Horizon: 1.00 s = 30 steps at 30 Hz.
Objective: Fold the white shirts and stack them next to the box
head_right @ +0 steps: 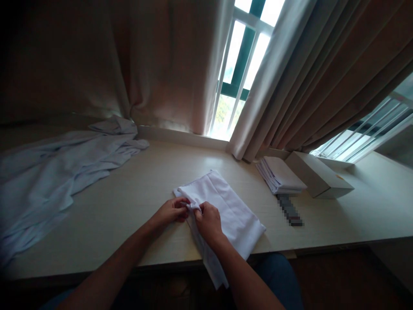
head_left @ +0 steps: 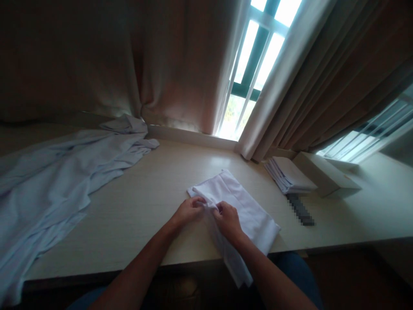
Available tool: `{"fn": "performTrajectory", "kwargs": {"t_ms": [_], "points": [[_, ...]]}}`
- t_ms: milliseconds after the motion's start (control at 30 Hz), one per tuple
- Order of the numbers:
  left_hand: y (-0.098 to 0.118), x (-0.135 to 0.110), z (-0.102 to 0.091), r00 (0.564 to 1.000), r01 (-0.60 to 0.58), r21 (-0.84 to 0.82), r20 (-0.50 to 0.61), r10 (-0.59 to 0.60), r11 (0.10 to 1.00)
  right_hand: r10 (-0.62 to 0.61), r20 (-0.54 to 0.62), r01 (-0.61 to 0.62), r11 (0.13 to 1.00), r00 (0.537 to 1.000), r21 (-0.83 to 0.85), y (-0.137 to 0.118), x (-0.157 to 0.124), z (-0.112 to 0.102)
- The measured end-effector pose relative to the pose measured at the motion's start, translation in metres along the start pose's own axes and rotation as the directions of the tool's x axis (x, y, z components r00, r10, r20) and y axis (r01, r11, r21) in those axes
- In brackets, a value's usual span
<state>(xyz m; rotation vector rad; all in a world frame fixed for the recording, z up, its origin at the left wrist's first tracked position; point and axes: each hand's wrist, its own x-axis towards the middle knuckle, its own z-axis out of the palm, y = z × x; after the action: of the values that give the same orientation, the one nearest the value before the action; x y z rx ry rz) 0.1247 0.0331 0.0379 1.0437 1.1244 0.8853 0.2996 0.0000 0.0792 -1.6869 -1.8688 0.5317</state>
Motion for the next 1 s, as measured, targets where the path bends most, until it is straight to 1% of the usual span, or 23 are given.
{"fn": "performTrajectory", "kwargs": {"t_ms": [67, 133, 200, 300, 367, 433, 533, 633, 700, 767, 800, 833, 867, 900, 967, 1000], "points": [[0.001, -0.002, 0.0, 0.998, -0.042, -0.01, 0.043, 0.042, 0.999, 0.011, -0.002, -0.011, 0.999, 1.0, 0.043, 0.0, 0.001, -0.001], [0.002, -0.003, 0.0, 0.997, -0.062, -0.022, 0.051, 0.063, 0.998, 0.008, -0.006, -0.008, 0.998, 1.0, 0.067, 0.0, 0.002, -0.004], [0.003, -0.004, 0.001, 0.998, -0.055, -0.02, 0.02, 0.055, 0.998, 0.005, -0.013, -0.004, 0.997, 1.0, 0.076, 0.001, 0.003, -0.006], [0.006, -0.004, 0.003, 0.998, -0.014, 0.001, -0.054, 0.014, 1.0, 0.006, -0.001, -0.006, 0.996, 1.0, 0.092, 0.002, 0.003, -0.008], [0.007, -0.004, 0.004, 0.998, -0.002, 0.034, -0.069, 0.004, 0.999, -0.006, 0.017, 0.004, 0.996, 1.0, 0.088, 0.003, 0.001, -0.005], [0.007, -0.004, 0.003, 0.998, -0.027, 0.087, -0.046, 0.032, 0.996, -0.034, 0.028, 0.032, 0.998, 0.999, 0.046, 0.004, -0.001, -0.001], [0.005, -0.003, 0.001, 0.994, -0.105, 0.178, -0.004, 0.107, 0.979, -0.072, 0.019, 0.074, 0.994, 0.997, -0.079, 0.003, -0.003, 0.005], [0.002, -0.003, 0.001, 0.983, -0.147, 0.346, -0.051, 0.175, 0.927, -0.105, -0.009, 0.102, 0.98, 0.994, -0.17, 0.001, -0.002, 0.007], [0.002, -0.005, 0.003, 0.964, -0.152, 0.499, -0.117, 0.24, 0.853, -0.128, -0.026, 0.12, 0.973, 0.991, -0.195, 0.0, -0.001, 0.006], [0.004, -0.01, 0.008, 0.922, -0.139, 0.635, -0.198, 0.333, 0.76, -0.131, -0.042, 0.119, 0.97, 0.99, -0.213, -0.002, -0.001, 0.005], [0.005, -0.012, 0.012, 0.897, -0.125, 0.678, -0.235, 0.374, 0.724, -0.123, -0.05, 0.109, 0.969, 0.991, -0.222, -0.003, -0.001, 0.004], [0.006, -0.015, 0.015, 0.883, -0.11, 0.687, -0.264, 0.388, 0.718, -0.109, -0.058, 0.093, 0.969, 0.992, -0.231, -0.005, -0.001, 0.003], [0.007, -0.017, 0.018, 0.884, -0.099, 0.666, -0.283, 0.373, 0.739, -0.094, -0.064, 0.076, 0.968, 0.994, -0.238, -0.006, -0.001, 0.002], [0.009, -0.019, 0.021, 0.899, -0.091, 0.621, -0.285, 0.333, 0.778, -0.08, -0.068, 0.061, 0.967, 0.994, -0.246, -0.007, -0.001, 0.001], [0.011, -0.02, 0.026, 0.944, -0.076, 0.5, -0.242, 0.224, 0.863, -0.057, -0.078, 0.034, 0.963, 0.995, -0.267, -0.008, 0.0, -0.001], [0.012, -0.019, 0.028, 0.96, -0.071, 0.445, -0.214, 0.183, 0.893, -0.051, -0.08, 0.027, 0.961, 0.995, -0.275, -0.009, 0.001, -0.002]]}}
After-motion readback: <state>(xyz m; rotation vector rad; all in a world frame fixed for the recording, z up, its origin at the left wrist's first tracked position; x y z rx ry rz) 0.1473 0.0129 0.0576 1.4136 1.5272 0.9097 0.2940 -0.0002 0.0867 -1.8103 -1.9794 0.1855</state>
